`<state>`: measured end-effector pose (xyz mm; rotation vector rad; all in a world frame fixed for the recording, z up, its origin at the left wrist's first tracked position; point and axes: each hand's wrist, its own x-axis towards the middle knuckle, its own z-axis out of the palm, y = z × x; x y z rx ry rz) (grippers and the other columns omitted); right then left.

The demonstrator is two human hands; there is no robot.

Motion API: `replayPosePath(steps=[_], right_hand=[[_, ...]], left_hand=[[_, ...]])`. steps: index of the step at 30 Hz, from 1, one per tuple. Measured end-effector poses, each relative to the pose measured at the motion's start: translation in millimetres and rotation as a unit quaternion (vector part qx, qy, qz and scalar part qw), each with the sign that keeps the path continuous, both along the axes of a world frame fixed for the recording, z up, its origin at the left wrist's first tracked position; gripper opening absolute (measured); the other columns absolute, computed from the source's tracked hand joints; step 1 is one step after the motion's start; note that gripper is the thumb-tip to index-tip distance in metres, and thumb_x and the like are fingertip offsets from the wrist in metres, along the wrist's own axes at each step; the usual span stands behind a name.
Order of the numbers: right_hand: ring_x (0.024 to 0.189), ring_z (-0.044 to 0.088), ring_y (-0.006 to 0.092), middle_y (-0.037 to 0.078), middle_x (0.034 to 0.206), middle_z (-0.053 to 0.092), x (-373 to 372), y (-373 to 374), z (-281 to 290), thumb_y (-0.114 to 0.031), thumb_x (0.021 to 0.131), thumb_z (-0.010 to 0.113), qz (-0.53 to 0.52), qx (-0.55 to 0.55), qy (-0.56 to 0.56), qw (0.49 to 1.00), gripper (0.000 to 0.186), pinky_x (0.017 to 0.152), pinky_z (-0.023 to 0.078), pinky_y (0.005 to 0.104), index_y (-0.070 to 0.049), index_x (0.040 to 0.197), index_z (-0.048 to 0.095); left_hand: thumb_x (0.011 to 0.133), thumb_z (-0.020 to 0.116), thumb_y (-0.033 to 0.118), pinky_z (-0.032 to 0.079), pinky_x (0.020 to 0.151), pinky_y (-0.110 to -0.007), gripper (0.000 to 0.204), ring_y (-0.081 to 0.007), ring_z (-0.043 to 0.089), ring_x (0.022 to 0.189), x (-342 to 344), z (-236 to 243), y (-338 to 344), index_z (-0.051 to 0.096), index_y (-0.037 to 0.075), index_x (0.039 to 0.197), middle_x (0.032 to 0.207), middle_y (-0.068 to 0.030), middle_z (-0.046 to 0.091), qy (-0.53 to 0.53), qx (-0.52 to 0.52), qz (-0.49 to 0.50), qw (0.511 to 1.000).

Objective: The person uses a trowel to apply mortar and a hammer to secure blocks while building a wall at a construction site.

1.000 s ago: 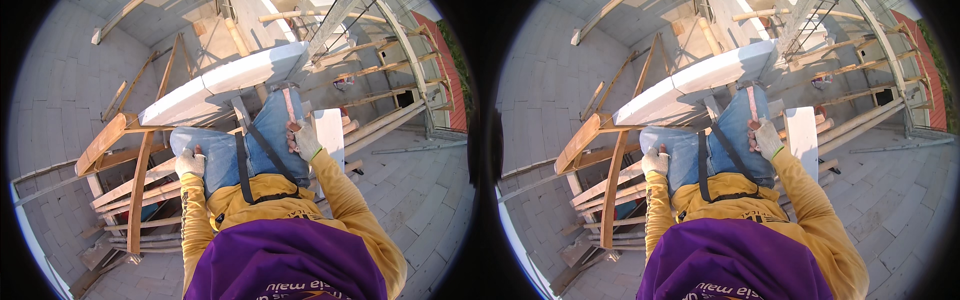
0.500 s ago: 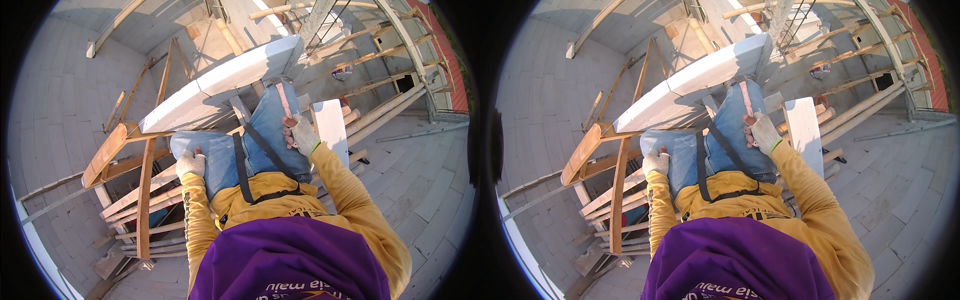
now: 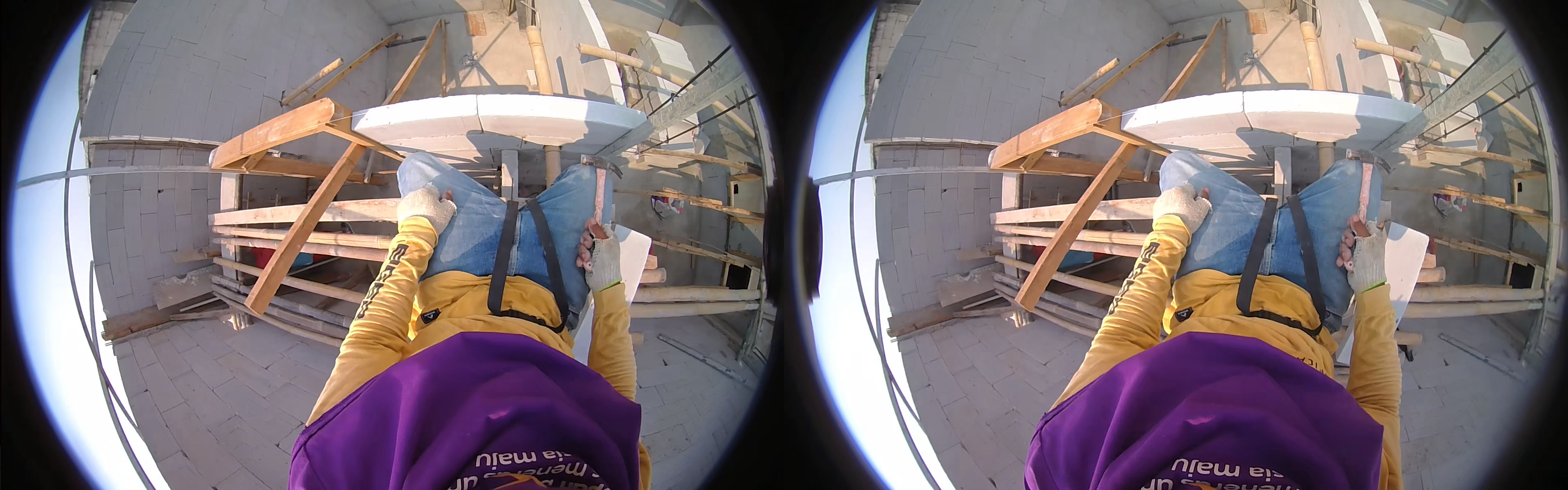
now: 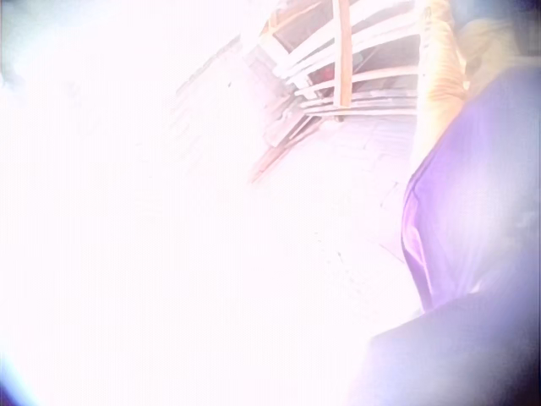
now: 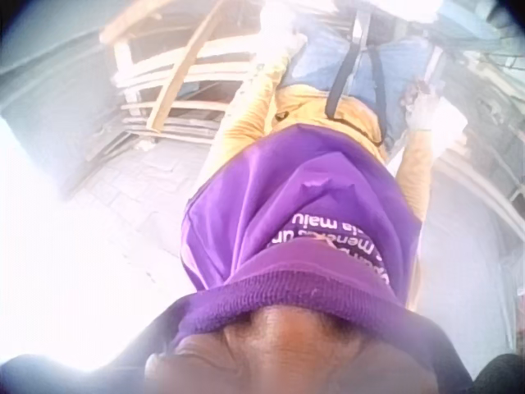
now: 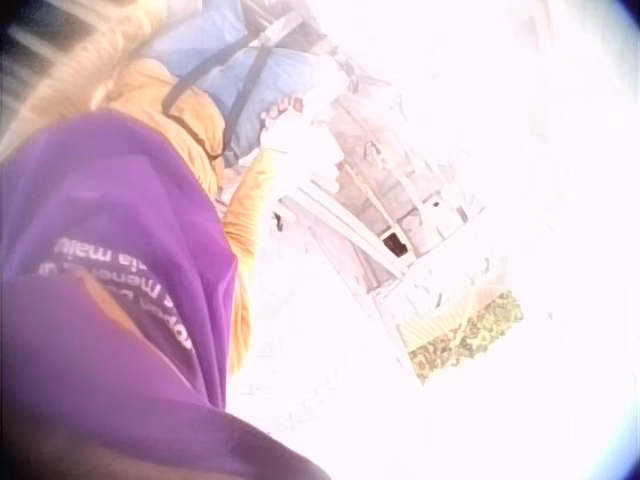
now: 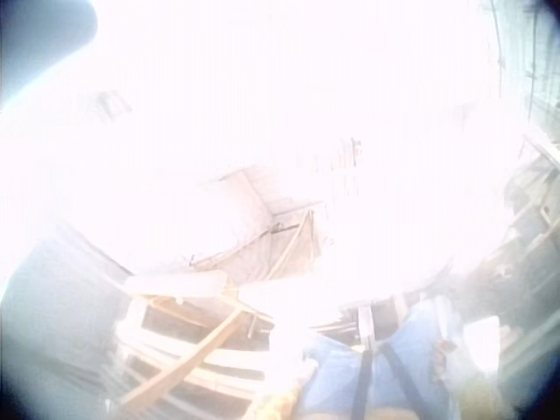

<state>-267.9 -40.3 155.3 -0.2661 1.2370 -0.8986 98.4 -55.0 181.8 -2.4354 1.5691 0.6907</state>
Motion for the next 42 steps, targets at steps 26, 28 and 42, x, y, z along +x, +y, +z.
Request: replayPosePath(steps=[26, 28, 42], right_hand=[[0.073, 0.067, 0.0326, 0.022, 0.082, 0.065, -123.0, 183.4, 6.5, -0.024, 0.094, 0.059, -0.004, 0.155, 0.525, 0.837, 0.034, 0.064, 0.052, 0.0426, 0.007, 0.105, 0.062], [0.083, 0.068, 0.0377, 0.027, 0.089, 0.067, -121.2, 197.7, 13.6, -0.023, 0.093, 0.058, -0.018, 0.226, 0.464, 0.856, 0.034, 0.073, 0.052, 0.0448, 0.008, 0.106, 0.062], [0.102, 0.067, 0.0445, 0.033, 0.108, 0.067, -154.6, 243.2, -133.1, -0.019, 0.085, 0.059, 0.010, 0.288, 0.474, 0.832, 0.035, 0.090, 0.051, 0.0481, 0.006, 0.109, 0.066]], left_hand=[[0.095, 0.057, 0.053, 0.051, 0.074, -0.051, 0.061, -0.0470, 0.067, 0.080, 10.5, -38.4, -12.7, 0.070, -0.005, 0.083, 0.081, -0.0307, 0.067, 0.004, -0.100, -0.146, 0.984], [0.095, 0.057, 0.053, 0.051, 0.074, -0.051, 0.061, -0.0471, 0.067, 0.080, 12.5, -42.8, -16.7, 0.070, -0.006, 0.083, 0.081, -0.0312, 0.067, 0.011, -0.101, -0.158, 0.982], [0.092, 0.062, 0.052, 0.052, 0.077, -0.047, 0.059, -0.0439, 0.070, 0.086, 2.5, -44.7, -54.1, 0.071, -0.006, 0.087, 0.084, -0.0297, 0.069, 0.044, 0.015, -0.167, 0.985]])
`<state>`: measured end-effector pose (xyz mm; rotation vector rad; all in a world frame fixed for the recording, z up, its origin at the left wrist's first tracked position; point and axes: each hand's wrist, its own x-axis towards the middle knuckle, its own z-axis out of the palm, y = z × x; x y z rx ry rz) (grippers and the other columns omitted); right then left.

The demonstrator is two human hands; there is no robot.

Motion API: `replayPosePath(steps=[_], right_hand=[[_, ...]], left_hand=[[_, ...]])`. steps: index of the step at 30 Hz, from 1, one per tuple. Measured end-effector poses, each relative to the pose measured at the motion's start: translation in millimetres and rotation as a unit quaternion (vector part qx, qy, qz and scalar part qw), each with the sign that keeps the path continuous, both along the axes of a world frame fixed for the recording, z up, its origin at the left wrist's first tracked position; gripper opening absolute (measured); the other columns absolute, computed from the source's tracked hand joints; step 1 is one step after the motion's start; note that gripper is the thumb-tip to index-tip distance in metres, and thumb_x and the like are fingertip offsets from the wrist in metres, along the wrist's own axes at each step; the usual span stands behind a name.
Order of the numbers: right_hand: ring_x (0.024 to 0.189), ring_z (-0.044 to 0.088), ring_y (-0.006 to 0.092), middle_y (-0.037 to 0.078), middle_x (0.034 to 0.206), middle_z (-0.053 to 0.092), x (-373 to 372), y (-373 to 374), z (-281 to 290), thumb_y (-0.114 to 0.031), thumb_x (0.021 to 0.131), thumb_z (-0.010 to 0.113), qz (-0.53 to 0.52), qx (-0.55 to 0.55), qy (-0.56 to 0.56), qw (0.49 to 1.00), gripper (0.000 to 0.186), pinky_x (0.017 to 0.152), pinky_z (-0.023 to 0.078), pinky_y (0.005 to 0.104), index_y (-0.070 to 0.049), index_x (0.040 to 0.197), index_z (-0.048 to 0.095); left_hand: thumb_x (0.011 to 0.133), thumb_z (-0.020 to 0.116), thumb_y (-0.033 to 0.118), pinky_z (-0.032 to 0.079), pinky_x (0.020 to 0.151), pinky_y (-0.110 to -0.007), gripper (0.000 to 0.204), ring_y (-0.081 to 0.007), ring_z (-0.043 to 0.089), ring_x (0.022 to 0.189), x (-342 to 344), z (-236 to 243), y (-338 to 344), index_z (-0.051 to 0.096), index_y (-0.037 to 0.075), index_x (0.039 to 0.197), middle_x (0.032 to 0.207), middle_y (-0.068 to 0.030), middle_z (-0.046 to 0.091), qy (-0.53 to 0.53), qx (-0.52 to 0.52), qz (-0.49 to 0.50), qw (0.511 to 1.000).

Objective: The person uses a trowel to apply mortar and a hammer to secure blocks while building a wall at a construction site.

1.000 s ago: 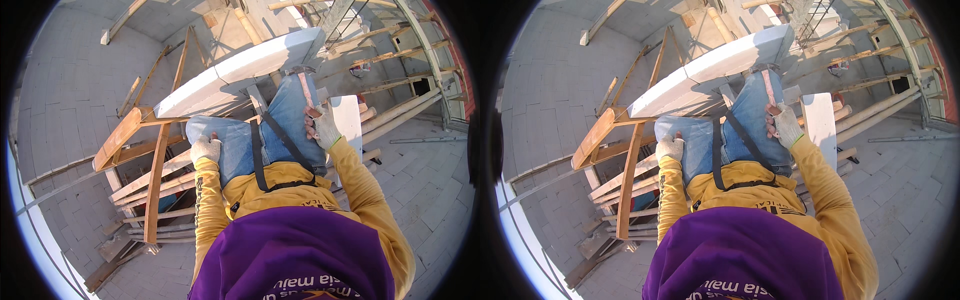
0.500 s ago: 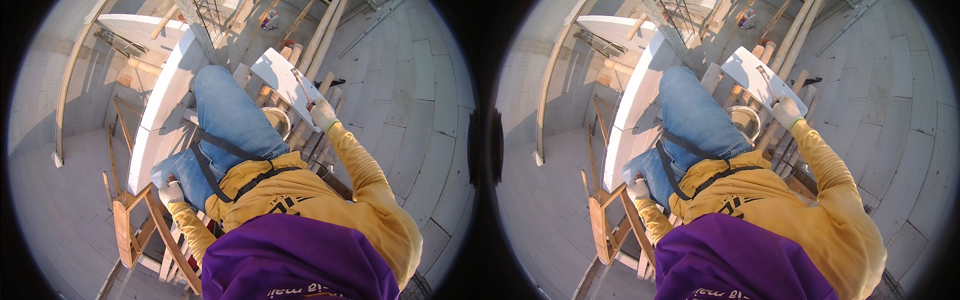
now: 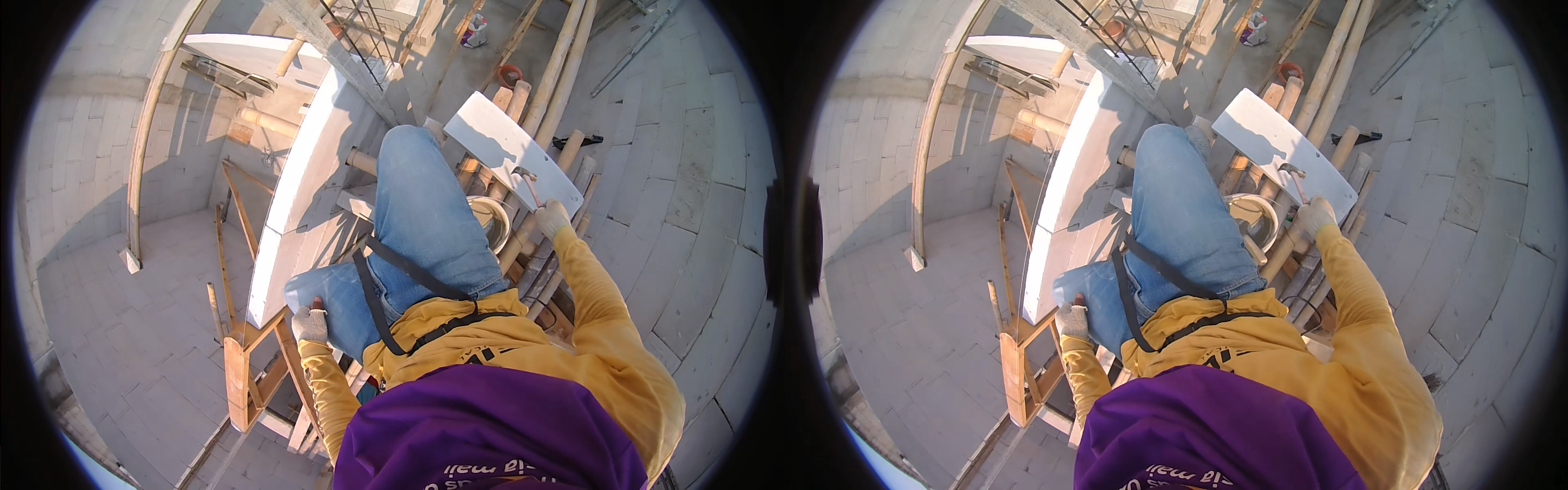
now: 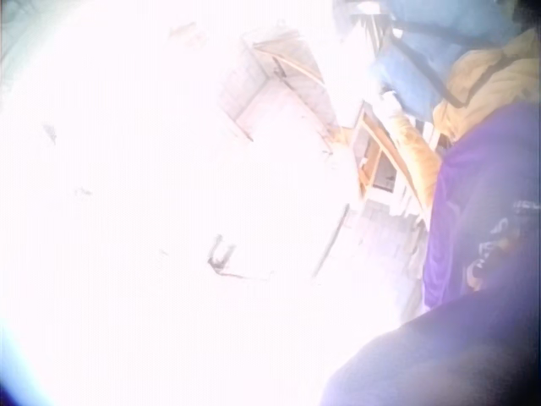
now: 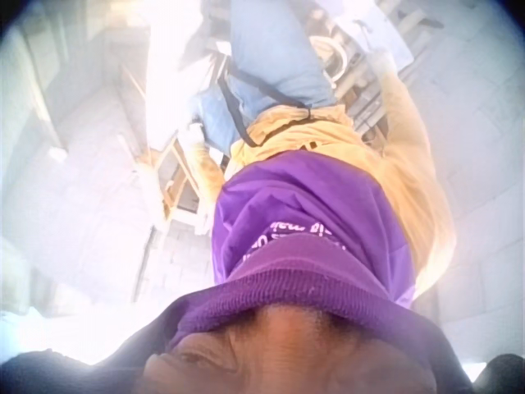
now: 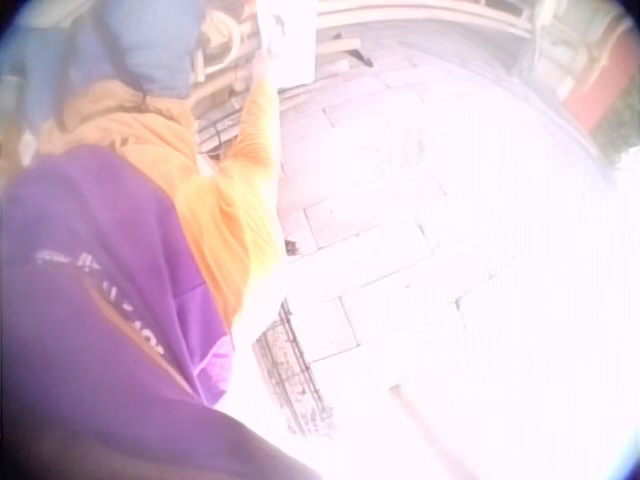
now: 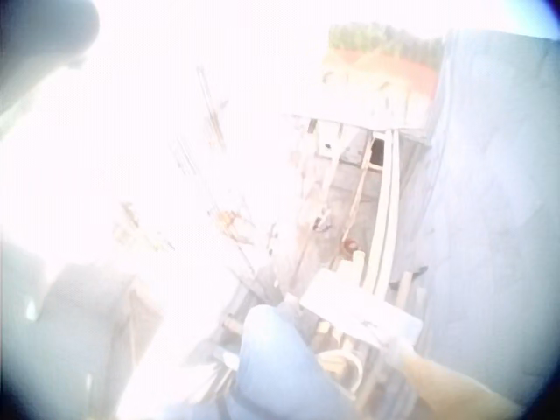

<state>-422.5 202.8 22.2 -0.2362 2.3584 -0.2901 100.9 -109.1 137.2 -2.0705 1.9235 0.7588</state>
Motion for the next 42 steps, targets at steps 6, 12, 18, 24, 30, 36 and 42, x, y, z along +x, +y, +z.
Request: replayPosePath(steps=[6, 12, 18, 24, 30, 36, 42], right_hand=[[0.107, 0.067, 0.0419, 0.028, 0.112, 0.068, -27.7, -44.5, 1.6, -0.018, 0.083, 0.060, 0.039, 0.059, 0.002, 0.997, 0.037, 0.093, 0.052, 0.0474, 0.002, 0.113, 0.066], [0.108, 0.067, 0.0401, 0.025, 0.112, 0.070, -44.4, -71.0, 8.4, -0.016, 0.084, 0.060, 0.100, 0.070, -0.018, 0.992, 0.034, 0.094, 0.052, 0.0459, -0.002, 0.115, 0.067], [0.106, 0.066, 0.0416, 0.026, 0.109, 0.069, -40.2, -51.2, 9.5, -0.016, 0.087, 0.058, 0.114, 0.019, -0.099, 0.988, 0.030, 0.092, 0.051, 0.0460, -0.001, 0.112, 0.066], [0.104, 0.066, 0.0424, 0.029, 0.106, 0.068, 17.2, 39.0, -34.2, -0.017, 0.089, 0.057, 0.057, 0.044, -0.071, 0.995, 0.028, 0.091, 0.051, 0.0471, 0.001, 0.109, 0.065], [0.101, 0.067, 0.0432, 0.031, 0.103, 0.068, 49.2, 86.2, -25.8, -0.019, 0.091, 0.060, -0.070, 0.073, -0.073, 0.992, 0.028, 0.087, 0.052, 0.0479, 0.005, 0.105, 0.064], [0.097, 0.068, 0.0417, 0.030, 0.100, 0.069, 70.0, 103.8, -13.6, -0.020, 0.092, 0.064, -0.079, -0.003, 0.000, 0.997, 0.031, 0.083, 0.052, 0.0447, 0.004, 0.112, 0.065], [0.094, 0.069, 0.0374, 0.024, 0.099, 0.071, 49.7, 54.4, 51.9, -0.018, 0.094, 0.064, 0.000, -0.080, 0.071, 0.994, 0.031, 0.083, 0.052, 0.0435, -0.001, 0.120, 0.066]], left_hand=[[0.096, 0.066, 0.047, 0.036, 0.052, -0.036, 0.057, -0.0147, 0.043, 0.055, 42.2, -18.8, 12.2, 0.057, 0.001, 0.064, 0.056, -0.0038, 0.052, 0.204, -0.081, 0.153, 0.963], [0.095, 0.068, 0.045, 0.033, 0.054, -0.032, 0.053, -0.0118, 0.041, 0.056, 76.4, 4.5, 6.0, 0.053, 0.005, 0.064, 0.056, 0.0004, 0.048, 0.149, -0.137, 0.193, 0.960], [0.092, 0.072, 0.043, 0.031, 0.049, -0.030, 0.051, -0.0115, 0.040, 0.052, 77.5, 10.8, -13.2, 0.053, 0.005, 0.064, 0.057, 0.0008, 0.047, 0.131, -0.125, 0.235, 0.955], [0.092, 0.072, 0.044, 0.030, 0.049, -0.030, 0.052, -0.0115, 0.039, 0.052, 53.4, 8.2, -44.7, 0.053, 0.005, 0.064, 0.056, 0.0009, 0.046, 0.144, -0.134, 0.249, 0.948], [0.092, 0.072, 0.045, 0.030, 0.049, -0.030, 0.052, -0.0115, 0.039, 0.051, 22.6, 7.2, -64.6, 0.053, 0.005, 0.064, 0.055, 0.0010, 0.045, 0.168, -0.146, 0.217, 0.951], [0.095, 0.067, 0.049, 0.034, 0.051, -0.032, 0.058, -0.0124, 0.042, 0.053, -39.3, 42.7, -60.6, 0.055, 0.002, 0.061, 0.054, -0.0014, 0.049, 0.172, -0.141, 0.053, 0.974], [0.094, 0.066, 0.051, 0.036, 0.050, -0.030, 0.057, -0.0134, 0.046, 0.051, -51.5, 36.9, -46.4, 0.060, 0.002, 0.066, 0.054, -0.0023, 0.052, 0.212, -0.125, 0.059, 0.968]])
